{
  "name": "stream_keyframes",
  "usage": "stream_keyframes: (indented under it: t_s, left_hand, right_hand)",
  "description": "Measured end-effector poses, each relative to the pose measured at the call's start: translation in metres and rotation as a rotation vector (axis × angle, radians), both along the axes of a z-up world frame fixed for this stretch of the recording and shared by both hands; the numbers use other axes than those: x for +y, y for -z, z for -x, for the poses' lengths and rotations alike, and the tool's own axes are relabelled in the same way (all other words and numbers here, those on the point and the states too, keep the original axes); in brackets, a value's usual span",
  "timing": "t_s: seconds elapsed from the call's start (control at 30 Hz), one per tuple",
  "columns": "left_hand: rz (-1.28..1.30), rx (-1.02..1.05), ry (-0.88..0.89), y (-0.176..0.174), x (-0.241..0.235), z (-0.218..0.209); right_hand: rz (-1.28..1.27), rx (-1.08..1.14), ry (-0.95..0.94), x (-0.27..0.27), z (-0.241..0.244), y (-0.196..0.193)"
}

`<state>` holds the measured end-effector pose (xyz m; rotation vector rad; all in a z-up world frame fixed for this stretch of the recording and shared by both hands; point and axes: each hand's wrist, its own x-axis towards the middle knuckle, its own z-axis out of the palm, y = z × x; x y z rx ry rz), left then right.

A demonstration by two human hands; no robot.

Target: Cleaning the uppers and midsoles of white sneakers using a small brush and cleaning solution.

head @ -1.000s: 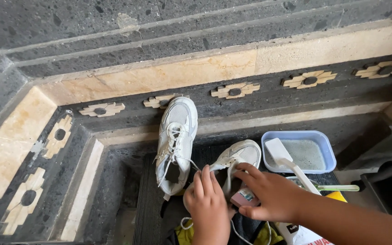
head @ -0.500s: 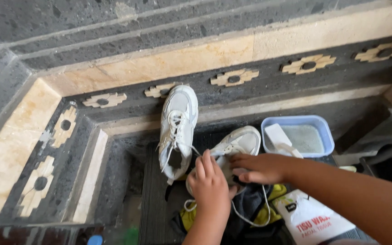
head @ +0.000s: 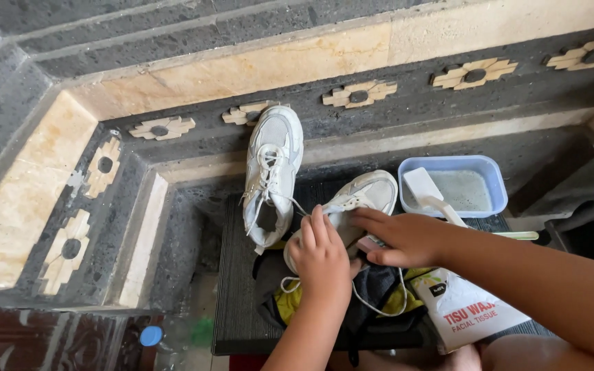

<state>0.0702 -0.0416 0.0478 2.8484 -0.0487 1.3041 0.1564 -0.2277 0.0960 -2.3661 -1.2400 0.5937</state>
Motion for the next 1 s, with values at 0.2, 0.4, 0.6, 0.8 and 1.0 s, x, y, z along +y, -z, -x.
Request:
stream_keyframes:
  t_s: [0.2,0.4,0.6,0.8,1.0]
  left_hand:
    - [0.001,0.274,-0.011,0.005,0.001,0.007]
    - [-0.178,0.275,-0.133,0.012,0.001,0.001]
    - [-0.044,0.305,-0.038,0.0,0.015,0.0]
    - [-0.021,0.415,-0.025,0.006,0.015,-0.01]
    - [-0.142,0.96,-0.148,-0.016,0.013,-0.02]
  right_hand:
    - [-0.076,0.413,0.018,0.006,-0.018,0.001]
    - [-0.022,0.532,-0.001,-0.005,-0.013,0.011]
    - [-0.231,0.279,-0.077,-0.004,0.005,-0.006]
    - [0.115,0.01,-0.003,0.003,0.007,-0.025]
    - [0.159,0.012,-0.046,0.01,-0.007,0.004]
